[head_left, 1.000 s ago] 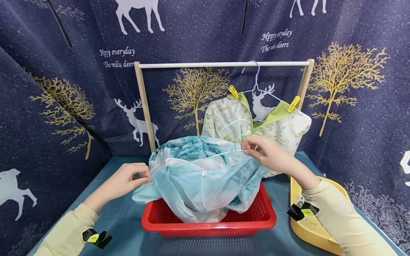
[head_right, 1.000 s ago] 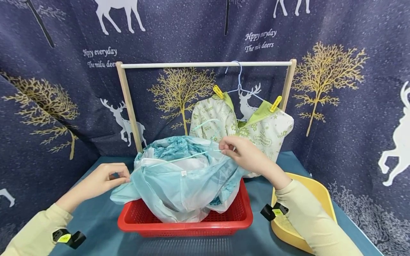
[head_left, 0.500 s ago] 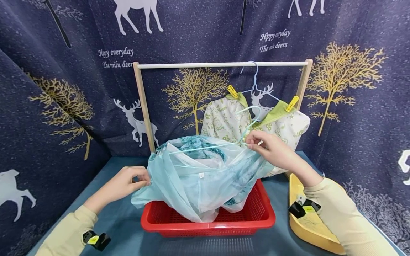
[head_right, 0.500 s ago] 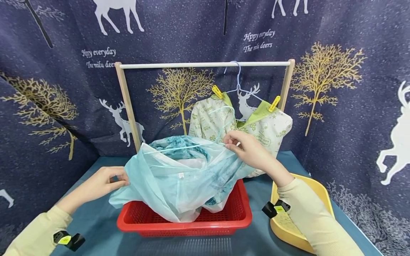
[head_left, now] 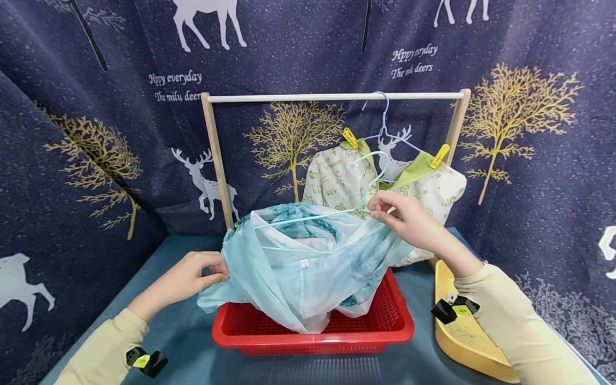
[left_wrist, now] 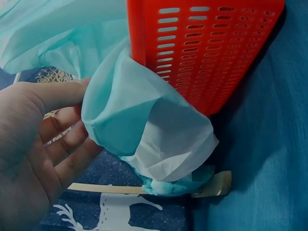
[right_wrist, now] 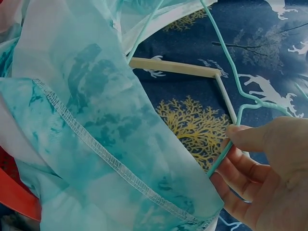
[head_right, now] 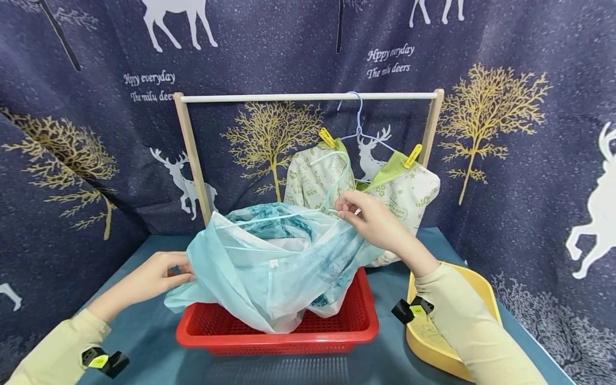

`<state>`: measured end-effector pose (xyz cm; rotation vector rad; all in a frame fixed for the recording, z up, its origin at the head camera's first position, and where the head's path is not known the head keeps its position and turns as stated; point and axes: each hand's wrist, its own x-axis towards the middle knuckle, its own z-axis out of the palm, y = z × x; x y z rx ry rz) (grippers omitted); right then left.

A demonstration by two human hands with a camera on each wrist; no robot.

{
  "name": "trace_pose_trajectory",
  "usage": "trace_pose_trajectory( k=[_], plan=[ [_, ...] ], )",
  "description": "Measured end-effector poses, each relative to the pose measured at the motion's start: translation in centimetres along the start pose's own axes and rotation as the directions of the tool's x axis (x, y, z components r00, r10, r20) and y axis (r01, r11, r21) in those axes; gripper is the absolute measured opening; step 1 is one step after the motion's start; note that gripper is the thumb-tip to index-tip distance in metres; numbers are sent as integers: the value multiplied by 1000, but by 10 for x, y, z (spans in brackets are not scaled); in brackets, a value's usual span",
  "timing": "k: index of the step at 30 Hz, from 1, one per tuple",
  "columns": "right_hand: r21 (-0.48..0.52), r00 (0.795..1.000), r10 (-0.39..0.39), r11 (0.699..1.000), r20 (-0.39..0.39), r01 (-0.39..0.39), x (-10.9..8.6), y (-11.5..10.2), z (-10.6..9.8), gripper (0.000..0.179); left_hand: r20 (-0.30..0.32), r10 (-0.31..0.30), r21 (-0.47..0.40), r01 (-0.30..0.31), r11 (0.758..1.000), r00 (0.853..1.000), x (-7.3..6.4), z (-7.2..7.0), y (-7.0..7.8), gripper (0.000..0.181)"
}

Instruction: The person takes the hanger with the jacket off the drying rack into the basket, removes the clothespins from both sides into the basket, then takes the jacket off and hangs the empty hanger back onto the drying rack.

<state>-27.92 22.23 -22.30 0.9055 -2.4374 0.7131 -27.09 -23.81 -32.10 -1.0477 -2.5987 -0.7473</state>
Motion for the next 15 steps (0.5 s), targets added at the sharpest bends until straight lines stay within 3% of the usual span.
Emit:
trace_pose_trajectory(
  k=[5,15],
  plan=[
    [-7,999,11,1000,-41,-11,2,0,-3,3,33,23,-4,-23,1000,999,0,2,-1,16],
    [-7,995,73,997,-74,-74,5,3,-6,8,42,40,-1,-40,999,998,0,5,-3,21]
  ],
)
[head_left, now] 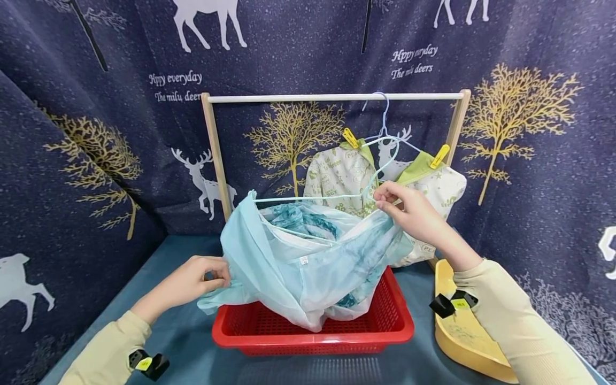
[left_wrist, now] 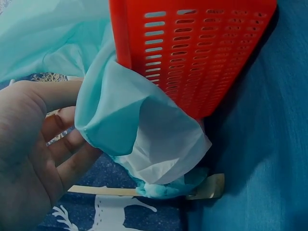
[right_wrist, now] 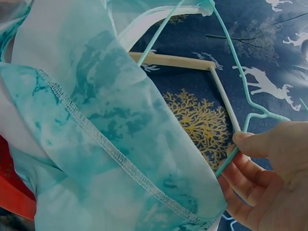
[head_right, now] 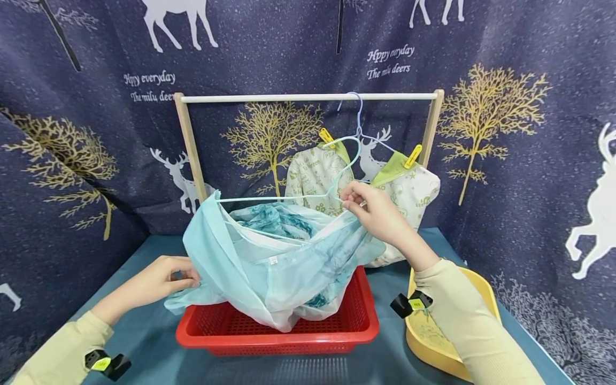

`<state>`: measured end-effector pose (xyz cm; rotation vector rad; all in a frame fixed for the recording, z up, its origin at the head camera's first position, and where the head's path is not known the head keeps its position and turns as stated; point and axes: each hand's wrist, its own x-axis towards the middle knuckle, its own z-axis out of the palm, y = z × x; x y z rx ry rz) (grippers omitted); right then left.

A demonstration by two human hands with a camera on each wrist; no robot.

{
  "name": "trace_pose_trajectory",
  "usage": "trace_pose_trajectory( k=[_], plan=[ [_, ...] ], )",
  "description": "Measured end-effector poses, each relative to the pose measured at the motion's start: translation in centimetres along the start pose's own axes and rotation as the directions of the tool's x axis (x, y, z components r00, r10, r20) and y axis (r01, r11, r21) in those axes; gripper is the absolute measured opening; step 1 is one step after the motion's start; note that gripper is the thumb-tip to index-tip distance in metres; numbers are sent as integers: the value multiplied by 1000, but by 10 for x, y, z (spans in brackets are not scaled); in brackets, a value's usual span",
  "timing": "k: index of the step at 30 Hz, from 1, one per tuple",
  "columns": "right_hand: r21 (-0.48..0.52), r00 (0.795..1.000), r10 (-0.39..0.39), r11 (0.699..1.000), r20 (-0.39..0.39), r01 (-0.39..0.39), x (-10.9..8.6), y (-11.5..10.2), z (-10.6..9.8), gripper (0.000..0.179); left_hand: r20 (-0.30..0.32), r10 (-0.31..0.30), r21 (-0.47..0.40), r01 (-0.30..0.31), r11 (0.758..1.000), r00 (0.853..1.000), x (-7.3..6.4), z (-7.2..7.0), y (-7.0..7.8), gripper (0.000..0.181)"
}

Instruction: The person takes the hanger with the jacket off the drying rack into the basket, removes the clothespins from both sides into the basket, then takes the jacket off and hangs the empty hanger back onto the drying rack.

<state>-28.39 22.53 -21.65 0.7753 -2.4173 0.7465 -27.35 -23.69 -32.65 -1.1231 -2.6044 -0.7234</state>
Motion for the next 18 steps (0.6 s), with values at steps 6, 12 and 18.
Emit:
trace_pose_trajectory(
  k=[6,12,18],
  plan=[
    [108,995,93,990,-42,-89,2,5,-5,13,10,-64,63,63,996,998,-2,-2,0,19],
    [160,990,131,980,-54,-121,3,8,-9,15,15,-53,72,52,996,998,0,1,-3,24],
    [157,993,94,984,-74,-82,7,5,-8,13,21,-53,60,51,997,998,0,1,-2,28]
  ],
)
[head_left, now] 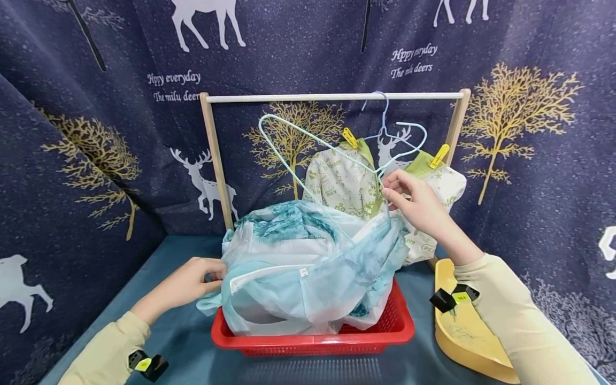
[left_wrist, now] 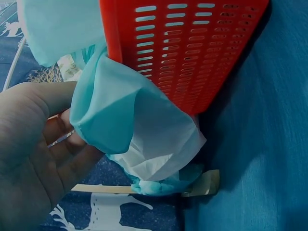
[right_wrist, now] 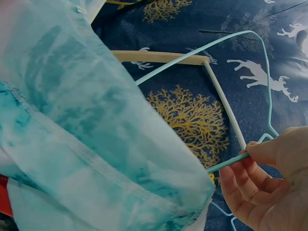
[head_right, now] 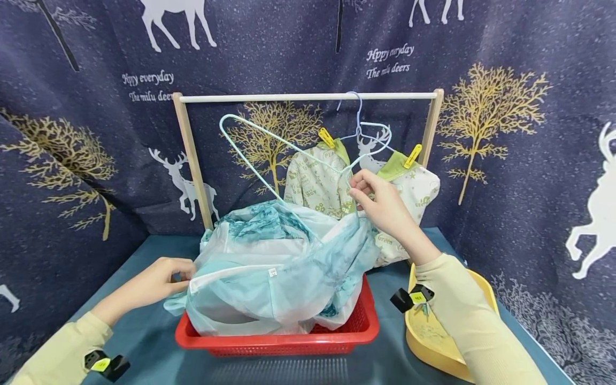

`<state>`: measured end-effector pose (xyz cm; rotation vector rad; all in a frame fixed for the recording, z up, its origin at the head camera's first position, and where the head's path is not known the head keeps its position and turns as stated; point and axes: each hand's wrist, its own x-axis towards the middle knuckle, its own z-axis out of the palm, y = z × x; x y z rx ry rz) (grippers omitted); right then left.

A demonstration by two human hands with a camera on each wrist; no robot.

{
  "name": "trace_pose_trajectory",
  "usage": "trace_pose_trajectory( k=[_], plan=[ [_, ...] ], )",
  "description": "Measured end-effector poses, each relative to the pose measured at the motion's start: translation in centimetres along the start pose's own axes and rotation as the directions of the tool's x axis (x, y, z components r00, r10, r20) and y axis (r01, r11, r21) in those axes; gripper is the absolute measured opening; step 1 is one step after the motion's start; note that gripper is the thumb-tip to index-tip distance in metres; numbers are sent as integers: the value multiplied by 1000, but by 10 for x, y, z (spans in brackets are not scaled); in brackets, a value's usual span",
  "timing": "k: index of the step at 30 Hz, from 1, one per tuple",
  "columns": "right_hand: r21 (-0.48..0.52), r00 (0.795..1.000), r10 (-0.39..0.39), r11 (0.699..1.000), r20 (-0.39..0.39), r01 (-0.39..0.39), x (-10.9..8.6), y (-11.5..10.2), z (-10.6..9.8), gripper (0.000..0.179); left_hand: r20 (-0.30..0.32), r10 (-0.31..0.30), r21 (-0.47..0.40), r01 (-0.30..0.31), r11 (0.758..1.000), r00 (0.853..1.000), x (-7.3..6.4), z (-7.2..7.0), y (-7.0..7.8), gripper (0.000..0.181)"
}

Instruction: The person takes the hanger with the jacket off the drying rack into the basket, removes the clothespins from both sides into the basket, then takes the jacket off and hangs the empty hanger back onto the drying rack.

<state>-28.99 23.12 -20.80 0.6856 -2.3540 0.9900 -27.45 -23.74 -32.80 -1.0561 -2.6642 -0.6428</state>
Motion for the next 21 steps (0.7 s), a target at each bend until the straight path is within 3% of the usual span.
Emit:
trace_pose_trajectory(
  k=[21],
  plan=[
    [37,999,-40,998,-19,41,20,-22,-4,15,20,-26,-32,27,999,999,-2,5,-8,19]
  ],
)
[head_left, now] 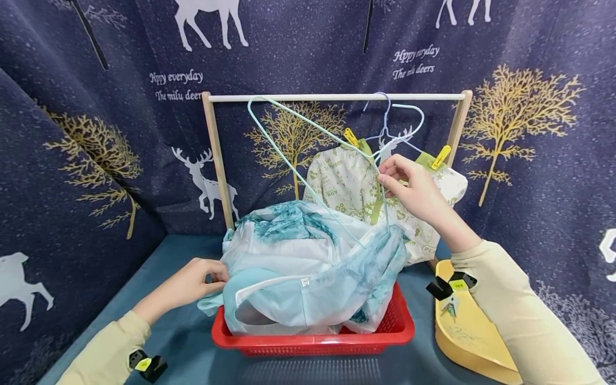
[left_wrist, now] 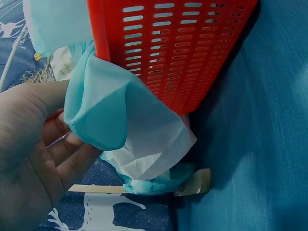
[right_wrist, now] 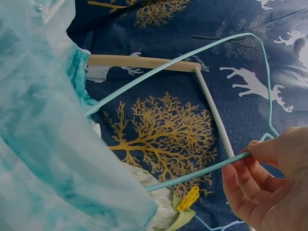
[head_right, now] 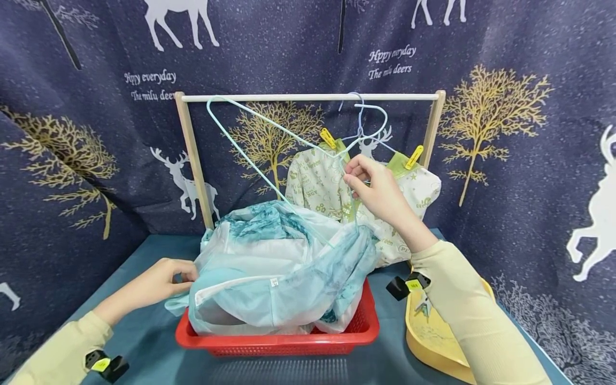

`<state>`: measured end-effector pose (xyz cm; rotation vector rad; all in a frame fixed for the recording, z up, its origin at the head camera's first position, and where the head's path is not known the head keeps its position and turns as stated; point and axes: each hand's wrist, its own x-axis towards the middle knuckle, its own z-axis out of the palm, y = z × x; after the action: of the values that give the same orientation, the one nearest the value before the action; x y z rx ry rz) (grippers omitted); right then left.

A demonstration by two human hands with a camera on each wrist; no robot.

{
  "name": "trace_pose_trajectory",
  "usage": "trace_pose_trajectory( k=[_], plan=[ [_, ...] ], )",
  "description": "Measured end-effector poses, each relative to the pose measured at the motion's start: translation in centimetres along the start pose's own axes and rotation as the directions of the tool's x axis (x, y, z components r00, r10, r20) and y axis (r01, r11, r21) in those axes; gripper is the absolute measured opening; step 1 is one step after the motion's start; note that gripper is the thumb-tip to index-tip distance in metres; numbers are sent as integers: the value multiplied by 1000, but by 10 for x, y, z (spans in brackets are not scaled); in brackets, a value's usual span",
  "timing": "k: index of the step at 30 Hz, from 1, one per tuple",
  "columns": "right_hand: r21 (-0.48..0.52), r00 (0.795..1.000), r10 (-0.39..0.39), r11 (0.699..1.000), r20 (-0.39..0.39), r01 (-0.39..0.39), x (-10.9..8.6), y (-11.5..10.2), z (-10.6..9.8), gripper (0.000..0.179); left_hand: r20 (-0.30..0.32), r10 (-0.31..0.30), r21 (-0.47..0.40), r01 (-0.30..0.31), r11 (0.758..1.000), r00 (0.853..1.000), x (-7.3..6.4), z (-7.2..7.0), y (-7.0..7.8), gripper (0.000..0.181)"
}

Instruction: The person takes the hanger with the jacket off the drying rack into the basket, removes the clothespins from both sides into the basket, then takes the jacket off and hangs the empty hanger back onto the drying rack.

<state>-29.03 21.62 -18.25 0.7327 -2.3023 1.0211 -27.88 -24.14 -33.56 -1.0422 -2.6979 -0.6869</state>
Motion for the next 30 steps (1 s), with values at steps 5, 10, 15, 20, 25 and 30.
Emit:
trace_pose_trajectory(
  k=[5,10,15,20,25,30],
  plan=[
    [-5,1000,9,1000,3,-9,1,-3,0,15,18,-19,-27,19,999,1000,1,-1,0,18],
    [-31,1000,-1,1000,4,2,3,-3,1,15,38,-31,-52,33,998,999,2,-2,-1,20],
    [-46,1000,-14,999,2,14,8,-6,0,15,57,-47,-66,51,997,997,4,-4,-1,19],
    [-34,1000,-7,999,-1,7,17,-13,0,15,73,-35,-82,41,996,997,5,-6,0,15],
    [-58,1000,-11,998,-21,10,28,-22,-1,14,87,-33,-89,41,995,996,7,-7,0,11],
    [-92,999,-2,996,-49,-3,41,-28,0,11,93,-43,-95,52,994,995,8,-7,0,8]
  ],
)
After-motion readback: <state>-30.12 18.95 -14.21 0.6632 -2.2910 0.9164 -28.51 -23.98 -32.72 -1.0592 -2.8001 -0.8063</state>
